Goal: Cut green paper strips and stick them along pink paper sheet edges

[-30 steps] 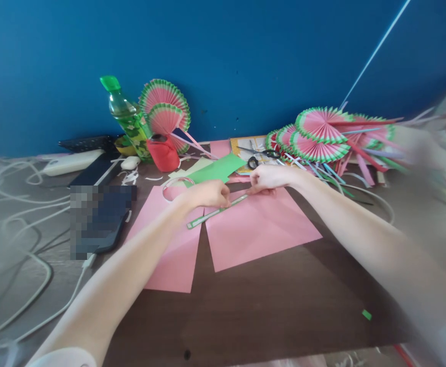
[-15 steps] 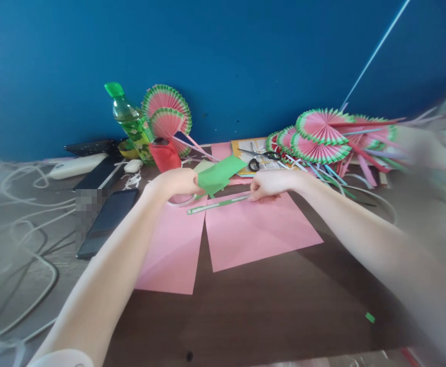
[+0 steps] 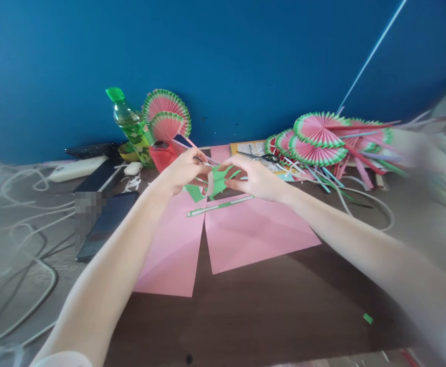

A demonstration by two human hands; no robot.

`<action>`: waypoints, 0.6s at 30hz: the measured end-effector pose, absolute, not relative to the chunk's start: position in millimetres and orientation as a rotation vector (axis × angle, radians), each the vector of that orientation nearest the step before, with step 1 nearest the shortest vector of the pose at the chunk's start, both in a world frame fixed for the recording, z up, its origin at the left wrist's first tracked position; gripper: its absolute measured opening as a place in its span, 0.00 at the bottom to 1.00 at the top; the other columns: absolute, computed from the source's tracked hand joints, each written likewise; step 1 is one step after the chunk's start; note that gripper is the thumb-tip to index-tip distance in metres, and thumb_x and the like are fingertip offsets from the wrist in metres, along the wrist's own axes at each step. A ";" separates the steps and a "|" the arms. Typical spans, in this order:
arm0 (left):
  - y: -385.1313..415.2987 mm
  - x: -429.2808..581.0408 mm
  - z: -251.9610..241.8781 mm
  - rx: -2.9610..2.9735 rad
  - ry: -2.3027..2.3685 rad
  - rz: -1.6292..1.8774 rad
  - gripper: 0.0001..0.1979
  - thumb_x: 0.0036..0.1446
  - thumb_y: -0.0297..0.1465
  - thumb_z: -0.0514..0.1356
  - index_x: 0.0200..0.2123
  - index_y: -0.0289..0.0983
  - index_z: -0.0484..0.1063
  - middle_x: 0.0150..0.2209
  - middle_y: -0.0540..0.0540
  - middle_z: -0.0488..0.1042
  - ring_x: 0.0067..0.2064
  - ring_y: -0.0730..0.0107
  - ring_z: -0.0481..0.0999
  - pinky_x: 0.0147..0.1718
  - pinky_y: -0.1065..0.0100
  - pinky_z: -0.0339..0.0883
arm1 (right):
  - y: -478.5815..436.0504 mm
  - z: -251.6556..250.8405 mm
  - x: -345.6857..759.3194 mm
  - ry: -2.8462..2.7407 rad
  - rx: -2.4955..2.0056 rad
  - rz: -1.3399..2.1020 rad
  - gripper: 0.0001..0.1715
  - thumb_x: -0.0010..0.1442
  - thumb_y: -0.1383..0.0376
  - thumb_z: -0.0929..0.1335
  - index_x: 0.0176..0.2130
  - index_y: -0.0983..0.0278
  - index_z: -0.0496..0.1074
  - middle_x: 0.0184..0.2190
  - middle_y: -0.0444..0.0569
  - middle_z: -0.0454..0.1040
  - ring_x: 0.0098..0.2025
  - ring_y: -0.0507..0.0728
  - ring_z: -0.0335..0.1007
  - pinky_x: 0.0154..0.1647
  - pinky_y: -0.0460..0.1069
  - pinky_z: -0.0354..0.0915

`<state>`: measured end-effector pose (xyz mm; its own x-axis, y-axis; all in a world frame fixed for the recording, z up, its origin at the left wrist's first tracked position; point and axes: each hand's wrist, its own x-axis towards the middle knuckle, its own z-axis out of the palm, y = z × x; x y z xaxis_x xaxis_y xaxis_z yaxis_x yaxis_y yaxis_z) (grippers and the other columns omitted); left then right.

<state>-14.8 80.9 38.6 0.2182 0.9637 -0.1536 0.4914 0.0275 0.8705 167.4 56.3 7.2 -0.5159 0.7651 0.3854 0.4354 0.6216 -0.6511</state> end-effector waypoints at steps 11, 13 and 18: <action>78.5 1.7 26.2 1.150 1.096 0.881 0.06 0.49 0.18 0.52 0.29 0.33 0.61 0.25 0.49 0.70 0.24 0.71 0.75 0.34 0.59 0.72 | 63.7 -20.9 160.2 -2.133 -0.759 0.272 0.16 0.52 0.66 0.69 0.42 0.60 0.66 0.46 0.51 0.68 0.51 0.60 0.63 0.48 0.58 0.65; 78.3 2.3 27.0 1.118 1.085 0.898 0.07 0.47 0.17 0.51 0.28 0.32 0.63 0.26 0.49 0.70 0.25 0.72 0.75 0.36 0.59 0.72 | 64.1 -22.7 160.4 -2.115 -0.788 0.250 0.17 0.52 0.67 0.69 0.43 0.61 0.66 0.46 0.51 0.69 0.51 0.60 0.63 0.50 0.59 0.63; 79.0 3.2 26.2 1.085 1.074 0.910 0.14 0.39 0.13 0.47 0.29 0.31 0.64 0.26 0.48 0.70 0.26 0.73 0.75 0.39 0.61 0.71 | 63.3 -22.2 161.6 -2.078 -0.808 0.263 0.11 0.55 0.65 0.67 0.41 0.61 0.67 0.47 0.51 0.70 0.51 0.60 0.65 0.51 0.59 0.62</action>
<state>3.2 79.0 26.2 0.2441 0.9457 -0.2145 -0.0571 0.2349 0.9703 161.6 63.3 -22.2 -0.4141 0.6325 0.6546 0.4494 0.7675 -0.4573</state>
